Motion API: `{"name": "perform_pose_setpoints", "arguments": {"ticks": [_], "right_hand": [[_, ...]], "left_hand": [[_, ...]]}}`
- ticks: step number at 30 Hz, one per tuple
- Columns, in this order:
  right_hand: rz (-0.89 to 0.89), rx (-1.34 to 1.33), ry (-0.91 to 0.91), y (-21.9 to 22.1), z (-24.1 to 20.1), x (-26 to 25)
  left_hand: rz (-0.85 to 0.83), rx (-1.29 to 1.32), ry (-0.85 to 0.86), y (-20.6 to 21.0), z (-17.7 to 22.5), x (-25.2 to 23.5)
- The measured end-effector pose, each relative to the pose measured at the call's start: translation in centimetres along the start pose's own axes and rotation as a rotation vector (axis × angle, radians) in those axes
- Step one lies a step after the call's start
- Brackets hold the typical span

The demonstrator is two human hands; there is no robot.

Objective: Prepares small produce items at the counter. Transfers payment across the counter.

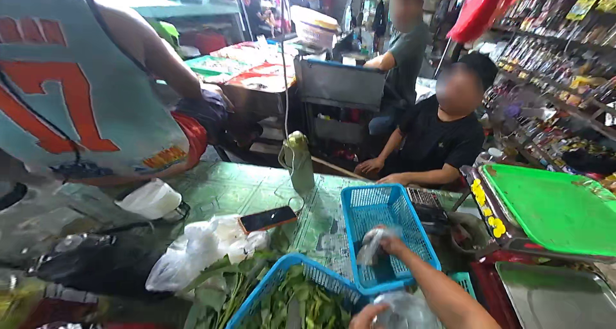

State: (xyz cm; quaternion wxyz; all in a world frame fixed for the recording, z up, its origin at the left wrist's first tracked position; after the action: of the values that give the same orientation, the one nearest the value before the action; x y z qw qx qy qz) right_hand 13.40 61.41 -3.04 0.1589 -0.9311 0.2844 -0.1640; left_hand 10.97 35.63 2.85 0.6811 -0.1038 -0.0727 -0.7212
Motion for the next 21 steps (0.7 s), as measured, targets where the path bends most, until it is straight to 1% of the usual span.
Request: {"name": "perform_pose_setpoints", "arguments": {"ticks": [2, 3, 4, 5, 7, 9, 10, 11, 12, 15, 18, 19, 20, 21], "right_hand": [[0.065, -0.277, 0.164, -1.2, 0.2, 2.0], [0.109, -0.414, 0.212, -1.9, 0.0, 3.0], [0.153, -0.537, 0.201, -2.6, -0.2, 3.8], [0.185, -0.631, 0.142, -3.5, -0.8, 4.6], [0.217, -0.696, -0.029, -5.5, -3.3, 6.6], [0.188, -0.693, -0.211, -6.9, -7.1, 9.2], [0.189, -0.684, -0.261, -7.2, -9.2, 10.8], [0.209, -0.664, -0.254, -7.2, -11.1, 12.5], [0.224, -0.636, -0.202, -6.9, -12.4, 14.0], [0.146, -0.609, -0.116, -5.0, -13.3, 18.4], [0.220, -0.466, 0.048, -2.8, -13.5, 21.3], [0.264, -0.389, 0.056, -2.2, -13.3, 21.7], [0.298, -0.274, 0.016, -1.8, -13.2, 22.0], [0.294, -0.124, -0.013, -1.3, -12.9, 22.1]], "left_hand": [[0.008, -0.007, -0.043, -0.1, 0.8, 0.1], [0.003, 0.000, -0.059, -0.2, 1.2, 0.0], [0.002, 0.010, -0.066, -0.2, 1.6, -0.1], [0.000, 0.024, -0.070, -0.2, 1.9, -0.2], [-0.014, 0.031, -0.082, -0.2, 2.4, -0.7], [-0.032, 0.013, -0.103, -0.4, 3.1, -1.4], [-0.027, 0.010, -0.110, -0.6, 3.4, -1.7], [-0.022, 0.019, -0.113, -0.7, 3.7, -2.2], [-0.022, 0.042, -0.112, -0.9, 3.9, -2.6], [-0.012, 0.188, -0.109, -1.1, 4.3, -3.7], [0.000, 0.278, -0.104, -1.3, 5.0, -4.0], [-0.011, 0.266, -0.107, -1.2, 5.3, -3.9], [-0.010, 0.236, -0.115, -1.1, 5.6, -3.7], [-0.013, 0.199, -0.118, -0.9, 6.1, -3.5]]}}
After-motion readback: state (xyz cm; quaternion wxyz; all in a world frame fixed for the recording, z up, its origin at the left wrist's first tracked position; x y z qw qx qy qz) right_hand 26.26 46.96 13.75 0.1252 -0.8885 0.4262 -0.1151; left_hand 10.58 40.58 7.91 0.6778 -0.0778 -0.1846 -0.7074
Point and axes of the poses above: each hand's wrist, its own x-axis away from the middle knuckle, its own y-axis out of the palm, z = x × y, the point moved 10 cm from there along -x, towards the middle knuckle, and after that the axes turned 12 degrees about -z, right-handed, at the moved point
